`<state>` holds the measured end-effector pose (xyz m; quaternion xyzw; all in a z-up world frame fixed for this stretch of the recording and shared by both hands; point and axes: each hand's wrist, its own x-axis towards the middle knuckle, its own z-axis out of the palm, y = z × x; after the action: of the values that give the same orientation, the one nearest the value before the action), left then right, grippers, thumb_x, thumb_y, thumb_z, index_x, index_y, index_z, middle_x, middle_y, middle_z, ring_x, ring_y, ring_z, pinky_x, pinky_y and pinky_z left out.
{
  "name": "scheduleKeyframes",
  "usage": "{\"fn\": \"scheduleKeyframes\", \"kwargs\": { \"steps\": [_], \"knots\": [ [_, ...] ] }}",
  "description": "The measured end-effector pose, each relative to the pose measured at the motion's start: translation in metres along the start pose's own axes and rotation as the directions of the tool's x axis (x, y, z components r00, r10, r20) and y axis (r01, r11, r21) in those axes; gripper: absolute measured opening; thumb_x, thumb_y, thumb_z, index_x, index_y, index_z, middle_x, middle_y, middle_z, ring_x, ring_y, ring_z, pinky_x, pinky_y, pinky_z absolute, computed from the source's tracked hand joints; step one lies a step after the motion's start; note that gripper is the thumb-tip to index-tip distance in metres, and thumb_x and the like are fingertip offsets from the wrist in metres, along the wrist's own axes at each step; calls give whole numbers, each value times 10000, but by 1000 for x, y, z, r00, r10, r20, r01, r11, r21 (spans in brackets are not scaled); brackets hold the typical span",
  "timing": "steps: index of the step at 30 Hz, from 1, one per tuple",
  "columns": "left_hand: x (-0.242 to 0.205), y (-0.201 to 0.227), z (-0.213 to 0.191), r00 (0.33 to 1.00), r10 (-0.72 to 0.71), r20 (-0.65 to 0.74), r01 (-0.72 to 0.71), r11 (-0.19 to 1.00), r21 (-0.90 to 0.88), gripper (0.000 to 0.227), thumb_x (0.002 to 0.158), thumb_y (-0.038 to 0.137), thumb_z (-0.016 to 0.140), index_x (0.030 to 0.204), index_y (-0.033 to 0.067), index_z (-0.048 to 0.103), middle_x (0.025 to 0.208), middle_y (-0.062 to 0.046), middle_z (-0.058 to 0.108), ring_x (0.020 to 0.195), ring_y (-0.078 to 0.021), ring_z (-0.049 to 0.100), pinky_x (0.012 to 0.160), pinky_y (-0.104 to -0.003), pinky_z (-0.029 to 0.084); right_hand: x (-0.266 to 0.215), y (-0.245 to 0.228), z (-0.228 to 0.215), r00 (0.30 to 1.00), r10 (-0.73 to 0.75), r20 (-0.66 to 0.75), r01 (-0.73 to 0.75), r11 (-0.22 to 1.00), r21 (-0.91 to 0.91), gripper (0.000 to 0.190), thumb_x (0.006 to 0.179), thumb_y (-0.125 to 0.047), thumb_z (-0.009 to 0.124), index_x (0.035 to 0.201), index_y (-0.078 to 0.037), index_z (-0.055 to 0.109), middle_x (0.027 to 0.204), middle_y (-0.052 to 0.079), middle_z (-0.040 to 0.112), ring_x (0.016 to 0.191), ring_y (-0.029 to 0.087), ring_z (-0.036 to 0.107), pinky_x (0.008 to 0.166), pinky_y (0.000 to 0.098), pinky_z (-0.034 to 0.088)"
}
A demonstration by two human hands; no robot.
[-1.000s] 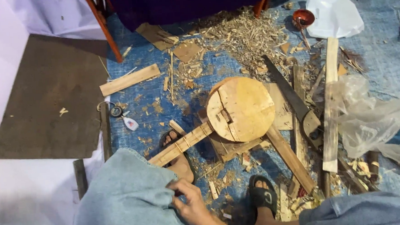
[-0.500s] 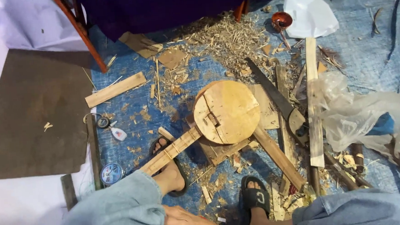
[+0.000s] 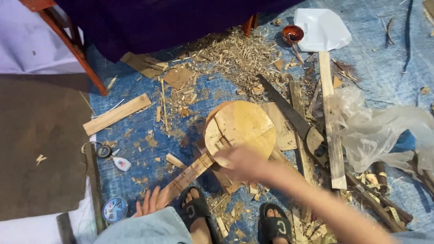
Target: Fitting wooden components together to build a stringed instrument and using a hand saw to trim wood.
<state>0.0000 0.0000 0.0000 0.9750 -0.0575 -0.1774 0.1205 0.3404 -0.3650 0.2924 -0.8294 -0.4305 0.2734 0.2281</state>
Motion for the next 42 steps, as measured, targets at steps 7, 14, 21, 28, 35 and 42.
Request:
{"fn": "scheduleKeyframes", "kwargs": {
  "steps": [7, 14, 21, 28, 35, 42],
  "knots": [
    [139, 31, -78, 994, -77, 74, 70, 994, 87, 1234, 687, 68, 833, 1638, 266, 71, 1269, -4, 489, 1158, -246, 526, 978, -442, 479, -161, 127, -55, 850, 520, -79, -523, 852, -24, 496, 899, -327, 680, 1373, -190, 628, 1254, 98, 759, 1142, 361, 716, 977, 525, 562],
    [205, 33, -163, 994, -54, 90, 31, 971, 237, 966, 913, 126, 676, 1660, 276, 82, 1212, -46, 503, 1085, -238, 517, 910, -413, 469, -211, 225, 95, 743, 658, -124, -555, 708, 436, 756, 845, -498, 645, 1520, -236, 425, 1435, 59, 628, 1188, 225, 711, 989, 383, 666],
    [227, -2, -157, 999, 41, -16, -33, 943, 331, 1029, 838, 106, 766, 1649, 301, 164, 1117, 3, 527, 994, -217, 548, 924, -432, 505, -127, 183, 171, 689, 696, -202, -487, 651, 583, 1373, 616, -613, 818, 1612, -262, -59, 1714, 83, 70, 1528, 270, 225, 1211, 566, 278],
    [251, -12, -157, 989, 111, -99, -64, 918, 392, 969, 815, 199, 745, 1634, 295, 235, 1146, -3, 557, 981, -209, 542, 841, -352, 440, -94, 196, 201, 599, 703, -385, -618, 711, 336, 1414, 562, -833, 684, 1615, -243, -53, 1709, 160, 6, 1514, 395, 238, 890, 497, 469],
    [281, 63, -174, 937, 301, -176, -264, 943, 203, 1001, 861, 818, 430, 1625, 225, 170, 1600, -125, 335, 1401, -287, 417, 1201, -578, 283, -86, 193, 208, 565, 707, -426, -649, 699, 300, 1362, 624, -821, 645, 1610, -206, -65, 1715, 117, 85, 1197, 341, 618, 454, 340, 571],
    [335, 153, -151, 969, -18, -244, -86, 910, -407, 624, 1043, 464, 420, 1547, 99, 387, 1204, -81, 623, 1169, -220, 552, 1130, -479, 376, -84, 188, 202, 571, 678, -463, -607, 729, 317, 1349, 623, -809, 629, 1605, -192, -59, 1722, 121, 93, 1437, 351, 448, 472, 346, 619]
  ]
}}
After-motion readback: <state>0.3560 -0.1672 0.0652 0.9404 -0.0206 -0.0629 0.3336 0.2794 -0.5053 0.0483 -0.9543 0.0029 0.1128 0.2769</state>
